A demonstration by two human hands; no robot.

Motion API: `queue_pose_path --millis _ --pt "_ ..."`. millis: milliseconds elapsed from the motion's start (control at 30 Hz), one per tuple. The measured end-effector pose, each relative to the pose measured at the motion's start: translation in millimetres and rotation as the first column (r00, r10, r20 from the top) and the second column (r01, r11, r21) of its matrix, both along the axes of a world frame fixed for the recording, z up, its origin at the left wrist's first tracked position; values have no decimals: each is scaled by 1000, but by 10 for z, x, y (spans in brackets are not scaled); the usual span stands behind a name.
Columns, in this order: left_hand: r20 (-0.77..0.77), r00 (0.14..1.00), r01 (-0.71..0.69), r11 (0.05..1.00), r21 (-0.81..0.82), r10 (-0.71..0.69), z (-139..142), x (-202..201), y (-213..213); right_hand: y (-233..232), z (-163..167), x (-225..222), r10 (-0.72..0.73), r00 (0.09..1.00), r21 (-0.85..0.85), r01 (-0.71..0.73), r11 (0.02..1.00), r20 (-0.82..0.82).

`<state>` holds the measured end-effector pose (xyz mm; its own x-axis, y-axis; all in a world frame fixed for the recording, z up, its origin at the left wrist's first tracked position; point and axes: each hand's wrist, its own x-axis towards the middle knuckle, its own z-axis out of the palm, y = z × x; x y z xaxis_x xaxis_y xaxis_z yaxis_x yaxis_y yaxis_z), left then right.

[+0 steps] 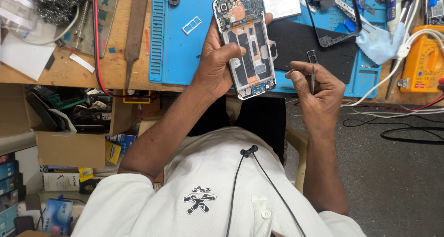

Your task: The person repairs a smartphone at a workbench. They hold the phone frame with internal components exposed, peel protective film and adhesive strips, apply adhesive to the frame, press components into place, and use an orange heat gun on the device while manipulating small parts on the mat.

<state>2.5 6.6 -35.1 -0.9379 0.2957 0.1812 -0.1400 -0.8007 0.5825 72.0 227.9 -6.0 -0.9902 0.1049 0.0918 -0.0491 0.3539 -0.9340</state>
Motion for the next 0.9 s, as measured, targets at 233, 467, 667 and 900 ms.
queue_pose_path --millis 233,467,667,900 --pt "-18 1000 22 998 -56 -23 -42 24 -24 57 -62 11 42 996 -101 -50 994 -78" --pt "-84 995 58 998 -5 -58 -45 50 -36 -30 59 17 92 996 -42 -91 995 21" --pt "-125 989 82 995 50 -76 -102 56 -32 -39 36 20 304 940 -259 -258 931 154" --pt "-12 1000 -2 958 -287 -2 158 119 -91 35 47 -83 262 934 -386 -154 910 244"
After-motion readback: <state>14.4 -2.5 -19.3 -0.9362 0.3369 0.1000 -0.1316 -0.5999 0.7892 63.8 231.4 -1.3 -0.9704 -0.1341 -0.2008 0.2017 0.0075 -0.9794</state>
